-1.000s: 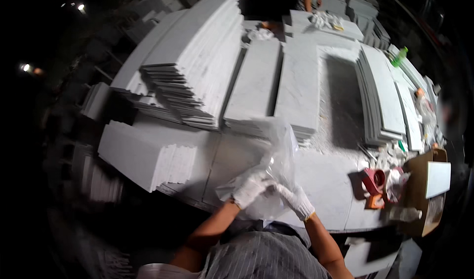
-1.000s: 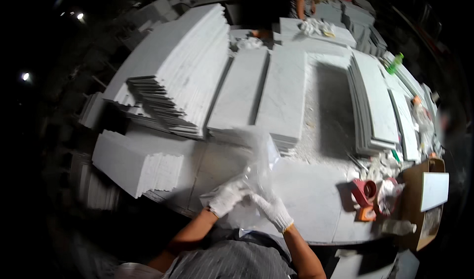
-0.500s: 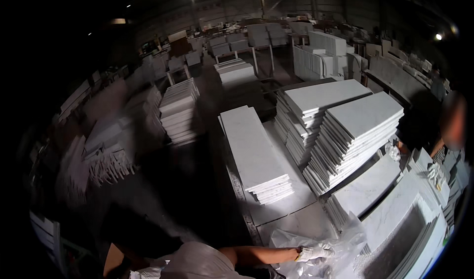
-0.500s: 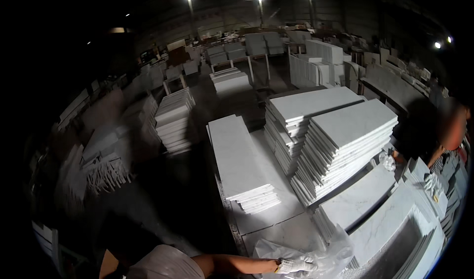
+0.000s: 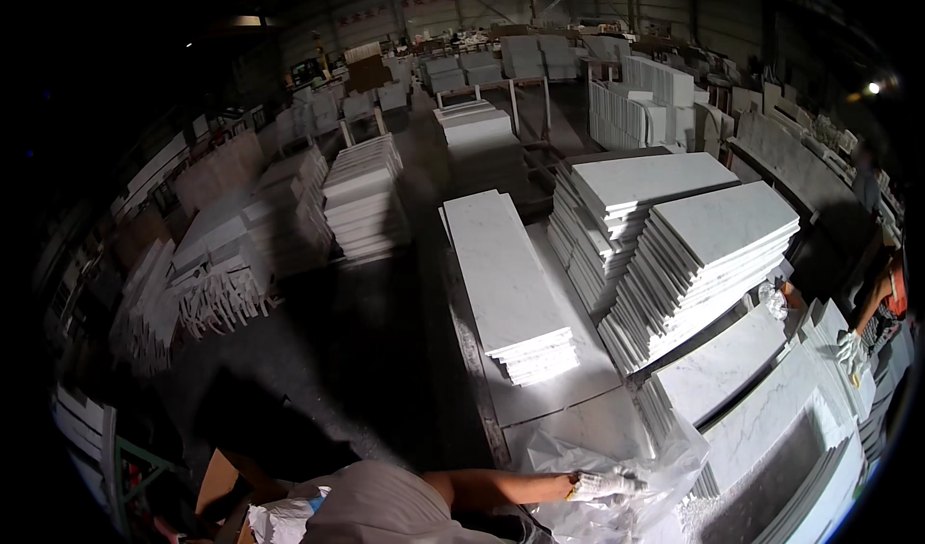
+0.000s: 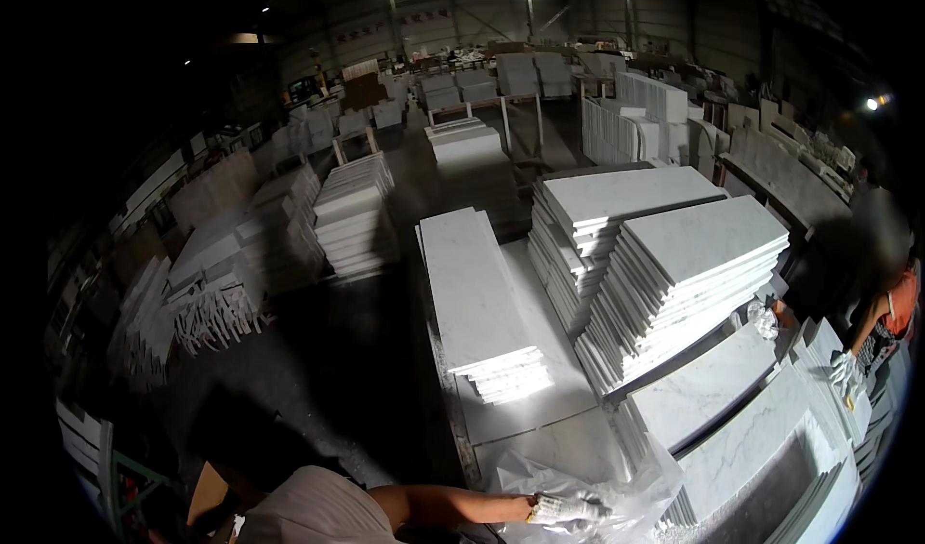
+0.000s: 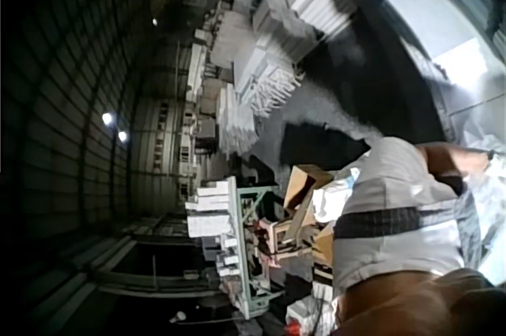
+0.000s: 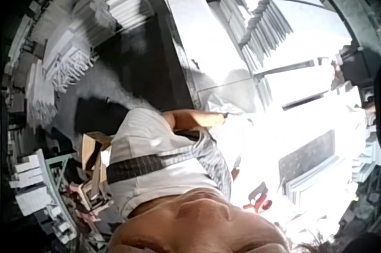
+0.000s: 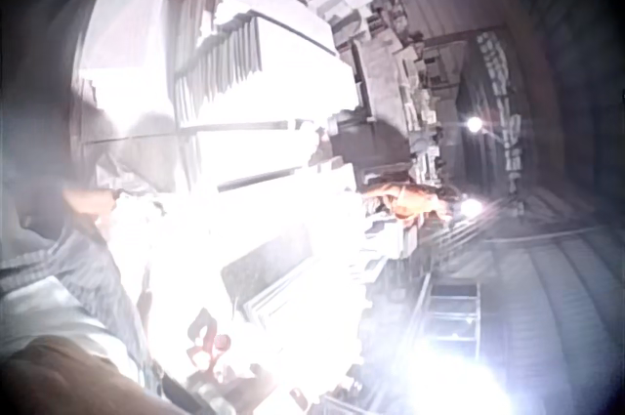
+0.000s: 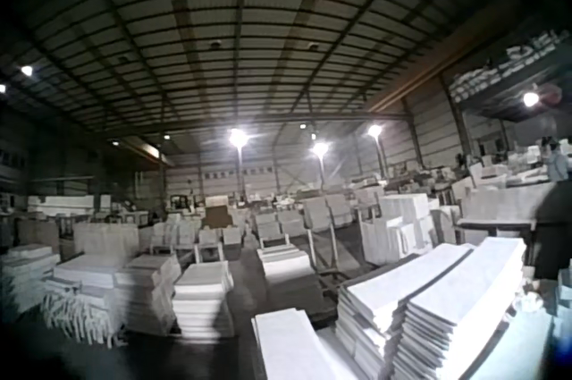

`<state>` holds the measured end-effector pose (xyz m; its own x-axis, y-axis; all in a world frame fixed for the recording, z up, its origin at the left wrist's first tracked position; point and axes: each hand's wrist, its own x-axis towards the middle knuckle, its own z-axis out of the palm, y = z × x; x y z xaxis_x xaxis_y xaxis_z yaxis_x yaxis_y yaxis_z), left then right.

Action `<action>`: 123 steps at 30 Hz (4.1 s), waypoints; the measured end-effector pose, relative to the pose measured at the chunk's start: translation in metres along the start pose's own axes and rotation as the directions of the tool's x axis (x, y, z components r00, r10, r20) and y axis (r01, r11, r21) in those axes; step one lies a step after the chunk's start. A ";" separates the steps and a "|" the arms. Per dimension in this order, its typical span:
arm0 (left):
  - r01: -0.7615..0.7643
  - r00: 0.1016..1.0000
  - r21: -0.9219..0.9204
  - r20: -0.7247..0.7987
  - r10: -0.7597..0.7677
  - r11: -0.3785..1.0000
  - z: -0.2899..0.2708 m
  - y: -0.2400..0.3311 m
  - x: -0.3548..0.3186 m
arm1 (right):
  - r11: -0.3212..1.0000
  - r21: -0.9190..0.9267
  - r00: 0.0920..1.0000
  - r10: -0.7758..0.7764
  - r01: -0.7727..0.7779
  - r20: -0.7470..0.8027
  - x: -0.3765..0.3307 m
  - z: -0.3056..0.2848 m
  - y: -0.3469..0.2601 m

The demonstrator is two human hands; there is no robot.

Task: The person wraps individual white rectangular tiles in plastic bags at a workbench. They pick up a tile, place it into a plastic bag, smooth the bag around the tile, and set the wrapped tile aside. The process is repeated for multiple tiles.

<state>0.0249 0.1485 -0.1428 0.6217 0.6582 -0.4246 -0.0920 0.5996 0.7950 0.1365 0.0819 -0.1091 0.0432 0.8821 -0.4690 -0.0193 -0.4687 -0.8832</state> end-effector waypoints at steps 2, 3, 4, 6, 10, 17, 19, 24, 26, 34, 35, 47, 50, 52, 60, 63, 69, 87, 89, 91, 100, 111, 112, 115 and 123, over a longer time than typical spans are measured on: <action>-0.167 0.986 -0.055 -0.002 0.167 0.984 -0.023 -0.023 0.019 | 1.000 0.006 1.000 0.003 -0.003 0.013 -0.001 0.002 0.002; -0.181 0.984 0.003 0.011 0.180 0.984 -0.029 -0.022 0.019 | 1.000 0.010 1.000 0.002 -0.002 0.006 -0.002 0.000 0.003; -0.126 0.992 0.054 0.010 0.125 0.991 -0.031 -0.022 0.020 | 1.000 0.013 1.000 0.003 -0.003 0.001 -0.002 -0.001 0.003; -0.011 1.000 0.158 0.009 0.010 0.987 -0.014 0.021 -0.009 | 1.000 0.023 1.000 0.004 -0.004 -0.025 -0.002 -0.005 0.004; 0.004 1.000 0.202 0.007 -0.006 0.979 0.007 0.018 -0.018 | 1.000 0.030 1.000 0.010 -0.009 -0.017 -0.005 -0.005 0.007; -0.041 0.996 0.229 0.089 0.021 0.973 0.016 -0.015 -0.002 | 0.999 0.041 1.000 0.010 -0.009 -0.020 -0.011 -0.006 0.008; 0.032 0.999 0.282 0.027 -0.041 0.959 0.021 0.010 -0.017 | 0.998 0.054 0.999 0.018 -0.016 -0.032 -0.013 -0.008 0.010; -0.024 0.998 0.132 -0.049 0.030 0.991 0.012 -0.007 -0.008 | 0.997 0.080 0.998 0.020 -0.015 -0.053 -0.020 -0.010 0.015; -0.030 0.997 0.053 -0.070 0.034 0.998 0.004 -0.015 0.007 | 0.993 0.118 0.995 0.009 0.003 -0.098 -0.023 -0.019 0.019; -0.019 1.000 0.012 0.003 0.019 1.000 -0.005 0.021 -0.017 | 0.966 0.247 0.995 -0.067 0.082 -0.070 -0.019 -0.039 0.051; 0.036 0.997 -0.057 -0.061 -0.039 0.998 -0.007 0.014 -0.021 | 0.998 0.061 0.997 0.029 -0.025 -0.066 -0.021 -0.039 0.044; 0.017 0.994 0.037 -0.107 -0.013 0.999 -0.002 0.039 -0.025 | 0.983 0.184 0.984 0.026 0.006 -0.174 -0.044 -0.061 0.050; 0.000 1.000 0.126 -0.025 0.003 0.992 0.000 0.031 -0.024 | 0.985 0.129 0.988 -0.102 0.117 -0.119 -0.046 -0.052 0.033; -0.022 1.000 0.152 0.016 0.020 0.988 0.010 0.001 -0.015 | 0.977 0.087 0.981 -0.191 0.193 -0.033 -0.044 -0.047 0.024; -0.044 0.999 -0.101 -0.020 0.042 0.994 0.022 0.041 -0.032 | 0.974 0.193 0.989 -0.101 0.120 -0.103 -0.043 -0.073 0.034; -0.103 0.970 -0.119 -0.231 0.073 0.988 0.017 0.080 -0.037 | 0.954 0.278 0.978 -0.062 0.117 -0.199 -0.054 -0.096 0.027; -0.269 0.962 -0.577 -0.129 0.240 0.771 -0.051 0.091 -0.045 | 0.898 0.320 0.897 -0.153 0.300 -0.414 -0.064 -0.182 0.062; -0.671 0.538 -0.102 -0.749 0.388 0.734 -0.117 0.120 -0.088 | 0.667 0.058 0.221 -0.162 0.743 -0.962 0.016 -0.396 0.031; -0.660 0.414 -0.098 -0.875 0.251 0.745 -0.093 0.129 -0.088 | 0.590 0.053 0.094 -0.038 0.805 -0.995 0.056 -0.418 0.016; -0.632 0.395 -0.047 -0.878 0.269 0.774 -0.105 0.118 -0.087 | 0.697 -0.099 0.044 -0.185 0.711 -0.982 0.094 -0.449 0.032; -0.508 0.666 0.041 -0.614 0.423 0.860 -0.098 0.088 -0.053 | 0.600 -0.798 0.753 -0.495 -0.064 -0.433 0.159 -0.402 0.037; -0.335 0.870 0.033 -0.372 0.323 0.942 -0.036 0.079 -0.044 | 0.717 -0.625 0.800 -0.551 0.309 -0.236 0.001 -0.181 -0.042; -0.214 0.904 0.021 -0.375 0.206 0.977 -0.024 0.080 -0.041 | 0.908 -0.290 0.900 -0.371 0.302 -0.227 -0.005 -0.154 -0.023; -0.262 0.953 0.172 -0.108 0.283 0.949 0.003 0.066 -0.042 | 0.945 0.165 0.958 -0.285 0.281 0.005 -0.008 -0.096 0.017; -0.313 0.936 0.837 0.192 0.294 0.448 0.048 0.034 -0.066 | 0.933 0.358 0.990 -0.075 0.028 0.118 -0.039 -0.051 0.008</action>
<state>0.0185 0.1036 -0.0675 0.7041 0.7056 -0.0803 0.4159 -0.3180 0.8520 0.1860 0.0411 -0.0980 -0.0736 0.9140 -0.3990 -0.3747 -0.3961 -0.8383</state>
